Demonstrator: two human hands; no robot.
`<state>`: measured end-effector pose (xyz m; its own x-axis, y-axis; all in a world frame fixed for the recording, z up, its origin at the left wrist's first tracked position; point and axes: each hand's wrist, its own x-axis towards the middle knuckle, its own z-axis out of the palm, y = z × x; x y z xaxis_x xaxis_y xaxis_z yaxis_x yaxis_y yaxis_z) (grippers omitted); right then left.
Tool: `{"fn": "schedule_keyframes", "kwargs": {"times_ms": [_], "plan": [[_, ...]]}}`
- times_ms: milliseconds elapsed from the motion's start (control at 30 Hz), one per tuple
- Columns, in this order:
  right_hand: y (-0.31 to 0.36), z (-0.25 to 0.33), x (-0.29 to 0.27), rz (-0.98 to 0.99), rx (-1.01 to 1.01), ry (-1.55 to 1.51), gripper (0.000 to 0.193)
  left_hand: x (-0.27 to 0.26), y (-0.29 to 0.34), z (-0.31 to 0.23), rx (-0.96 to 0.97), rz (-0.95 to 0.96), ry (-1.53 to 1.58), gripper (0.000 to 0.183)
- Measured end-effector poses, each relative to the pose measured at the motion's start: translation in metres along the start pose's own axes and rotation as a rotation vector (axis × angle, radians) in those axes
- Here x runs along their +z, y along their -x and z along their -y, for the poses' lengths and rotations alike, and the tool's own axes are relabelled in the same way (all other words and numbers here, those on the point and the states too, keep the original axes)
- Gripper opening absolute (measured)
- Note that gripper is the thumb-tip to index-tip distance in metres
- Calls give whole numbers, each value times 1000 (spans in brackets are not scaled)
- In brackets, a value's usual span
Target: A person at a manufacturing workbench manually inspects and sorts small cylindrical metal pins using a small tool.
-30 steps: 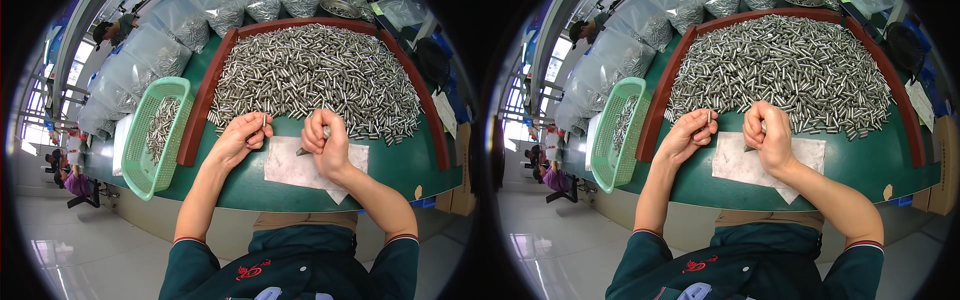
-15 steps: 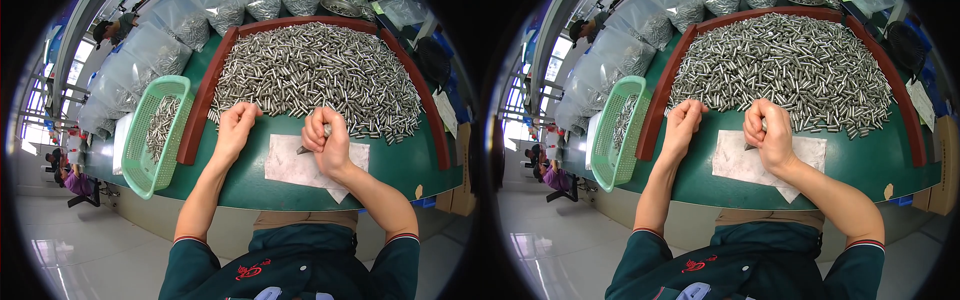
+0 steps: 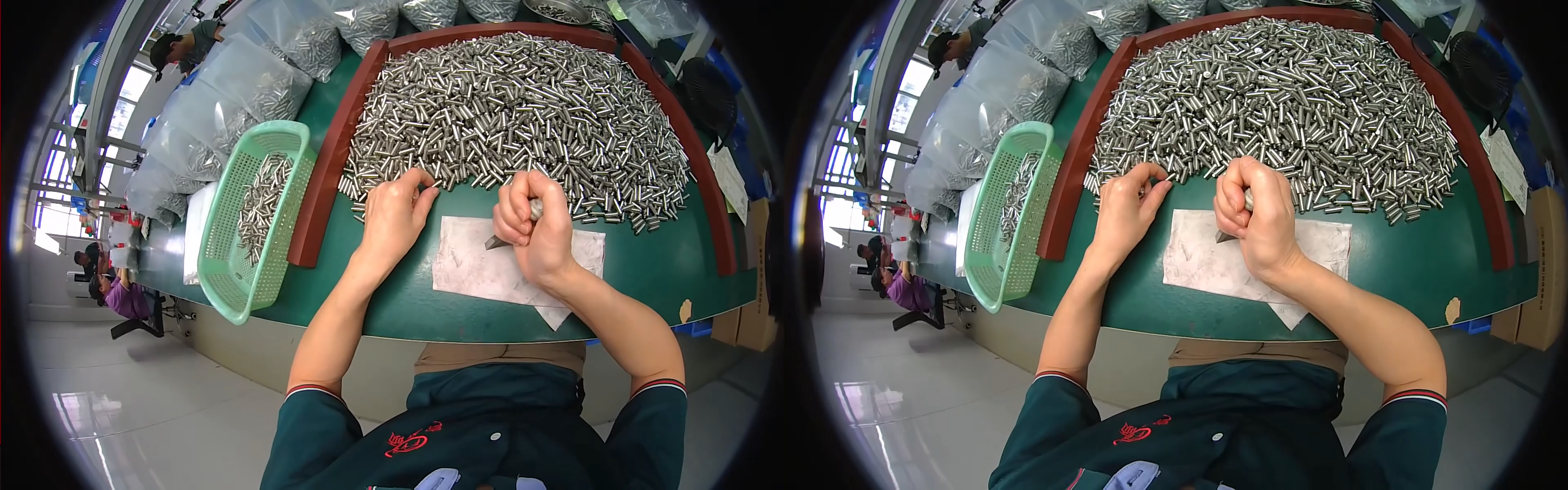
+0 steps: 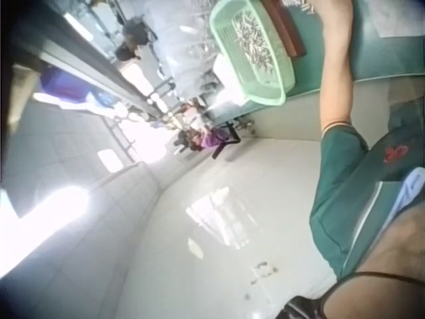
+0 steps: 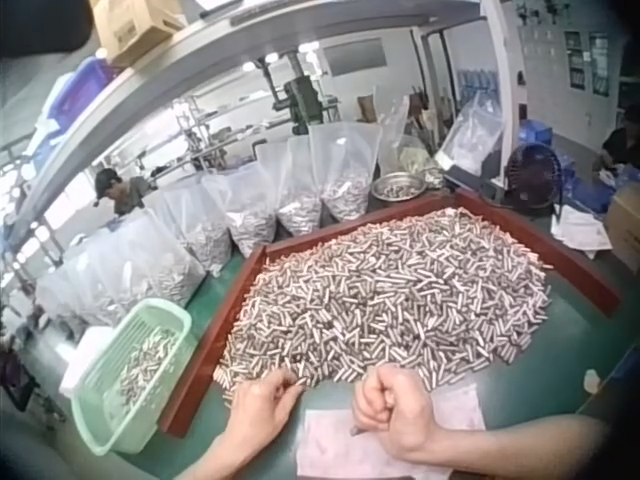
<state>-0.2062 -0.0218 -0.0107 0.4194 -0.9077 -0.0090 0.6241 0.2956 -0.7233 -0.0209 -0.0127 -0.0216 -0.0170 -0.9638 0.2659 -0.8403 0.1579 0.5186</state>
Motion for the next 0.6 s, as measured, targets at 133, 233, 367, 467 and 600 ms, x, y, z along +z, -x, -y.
{"fn": "schedule_keyframes", "kwargs": {"times_ms": [133, 233, 367, 467, 600], "plan": [[1, 0, 0, -4, -8, 7, 30, -2, 4, -6, -5, 1, 132, 8], [2, -3, -4, -16, -25, -39, 30, -7, 16, -24, -30, 216, 352, 9], [3, 4, 0, 22, -118, -108, 26, -1, 27, -32, 68, 311, 307, 8], [2, 3, -5, 0, -152, -103, 27, 1, 26, -35, 76, 319, 270, 9], [-1, -2, -8, -18, -135, -76, 29, 0, 24, -37, 60, 333, 235, 9]]}}
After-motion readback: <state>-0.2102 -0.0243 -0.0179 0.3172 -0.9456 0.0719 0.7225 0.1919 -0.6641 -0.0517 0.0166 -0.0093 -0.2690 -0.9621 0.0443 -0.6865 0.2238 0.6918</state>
